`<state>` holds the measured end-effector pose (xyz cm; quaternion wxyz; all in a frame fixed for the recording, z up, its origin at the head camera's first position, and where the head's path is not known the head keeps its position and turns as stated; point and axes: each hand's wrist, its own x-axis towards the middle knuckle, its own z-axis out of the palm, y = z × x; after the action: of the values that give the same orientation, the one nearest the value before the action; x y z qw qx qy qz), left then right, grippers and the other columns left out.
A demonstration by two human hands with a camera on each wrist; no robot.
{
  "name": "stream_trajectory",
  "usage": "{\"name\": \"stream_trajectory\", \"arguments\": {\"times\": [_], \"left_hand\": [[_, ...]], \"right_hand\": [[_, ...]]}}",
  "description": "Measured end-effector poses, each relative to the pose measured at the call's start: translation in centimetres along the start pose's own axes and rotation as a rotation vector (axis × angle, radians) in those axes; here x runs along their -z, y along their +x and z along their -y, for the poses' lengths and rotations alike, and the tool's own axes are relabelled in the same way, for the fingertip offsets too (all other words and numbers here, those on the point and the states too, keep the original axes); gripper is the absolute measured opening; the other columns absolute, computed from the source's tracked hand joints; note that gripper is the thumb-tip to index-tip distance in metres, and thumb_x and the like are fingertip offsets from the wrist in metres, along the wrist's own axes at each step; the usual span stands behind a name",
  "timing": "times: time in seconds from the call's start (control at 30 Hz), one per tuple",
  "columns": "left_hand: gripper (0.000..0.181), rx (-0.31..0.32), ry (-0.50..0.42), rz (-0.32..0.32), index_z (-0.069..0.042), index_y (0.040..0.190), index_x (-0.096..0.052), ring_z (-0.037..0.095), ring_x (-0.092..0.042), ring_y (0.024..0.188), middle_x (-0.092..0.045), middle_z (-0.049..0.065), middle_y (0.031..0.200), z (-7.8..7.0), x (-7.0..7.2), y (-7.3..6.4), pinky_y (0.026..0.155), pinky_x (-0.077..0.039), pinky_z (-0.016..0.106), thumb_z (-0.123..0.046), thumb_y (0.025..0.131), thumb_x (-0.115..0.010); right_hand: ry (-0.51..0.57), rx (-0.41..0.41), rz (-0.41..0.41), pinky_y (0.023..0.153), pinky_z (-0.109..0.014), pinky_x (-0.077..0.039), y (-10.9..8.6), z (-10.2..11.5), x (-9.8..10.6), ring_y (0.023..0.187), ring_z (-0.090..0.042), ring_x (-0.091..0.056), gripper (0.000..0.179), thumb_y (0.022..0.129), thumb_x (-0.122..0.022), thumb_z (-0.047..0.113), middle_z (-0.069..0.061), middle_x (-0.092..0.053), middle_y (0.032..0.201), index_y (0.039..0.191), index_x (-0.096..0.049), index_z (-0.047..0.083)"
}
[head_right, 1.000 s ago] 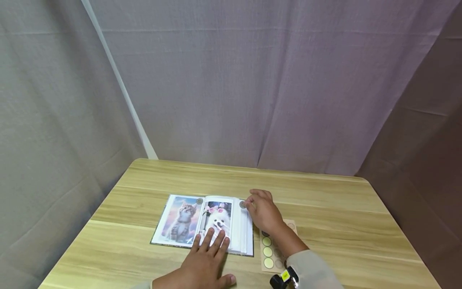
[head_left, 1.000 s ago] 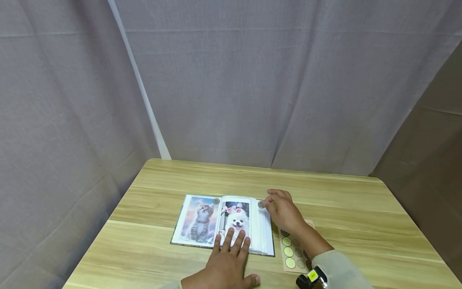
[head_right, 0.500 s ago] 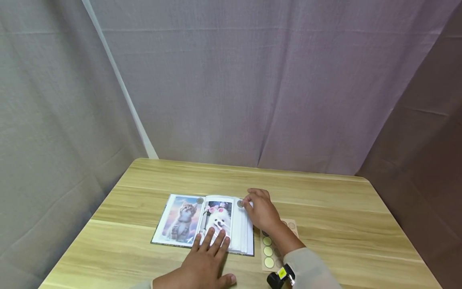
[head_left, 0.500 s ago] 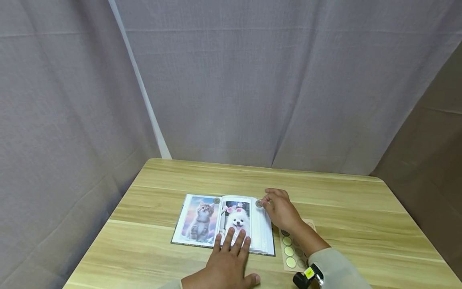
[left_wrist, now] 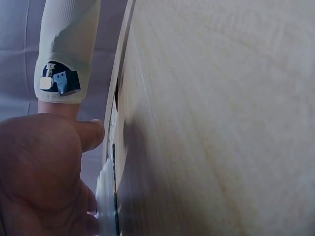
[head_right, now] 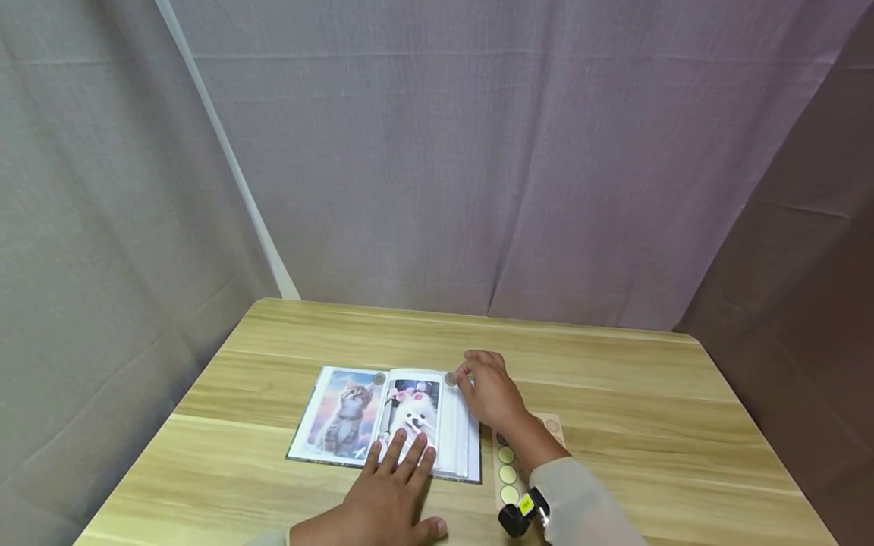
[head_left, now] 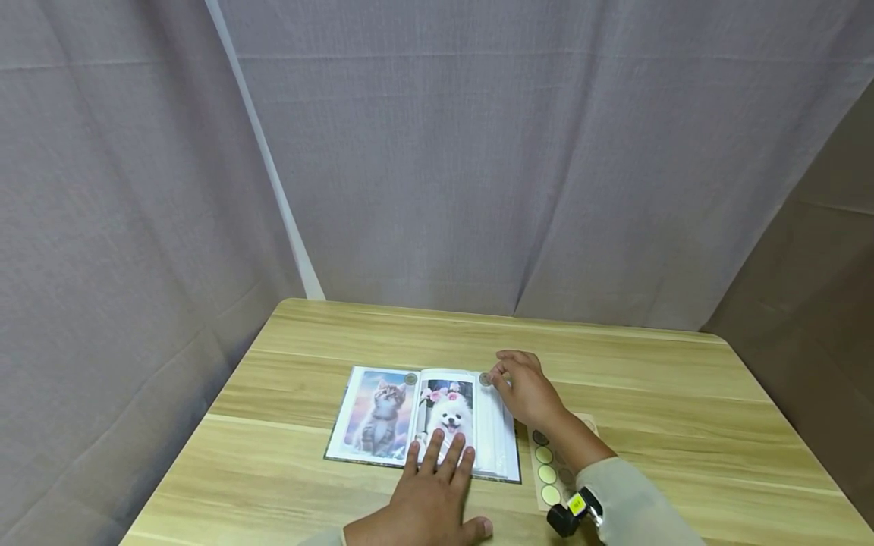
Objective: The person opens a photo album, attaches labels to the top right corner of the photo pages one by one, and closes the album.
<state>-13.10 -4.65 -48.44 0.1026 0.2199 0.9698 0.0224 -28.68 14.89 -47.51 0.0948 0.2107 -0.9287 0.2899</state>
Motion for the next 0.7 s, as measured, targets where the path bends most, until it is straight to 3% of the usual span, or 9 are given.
{"name": "stream_trajectory", "arguments": {"times": [0.7], "left_hand": [[0.102, -0.003, -0.015, 0.003, -0.020, 0.165, -0.023, 0.036, -0.006, 0.155, -0.014, 0.005, 0.170, 0.19, -0.24, 0.14, 0.118, -0.018, 0.064, -0.085, 0.088, -0.039]], "right_hand": [[0.017, -0.018, 0.007, 0.113, -0.055, -0.034, 0.92, 0.15, -0.83, 0.137, -0.040, -0.041, 0.012, 0.100, -0.065, 0.018, -0.018, -0.059, 0.140, 0.091, -0.069, 0.010]]}}
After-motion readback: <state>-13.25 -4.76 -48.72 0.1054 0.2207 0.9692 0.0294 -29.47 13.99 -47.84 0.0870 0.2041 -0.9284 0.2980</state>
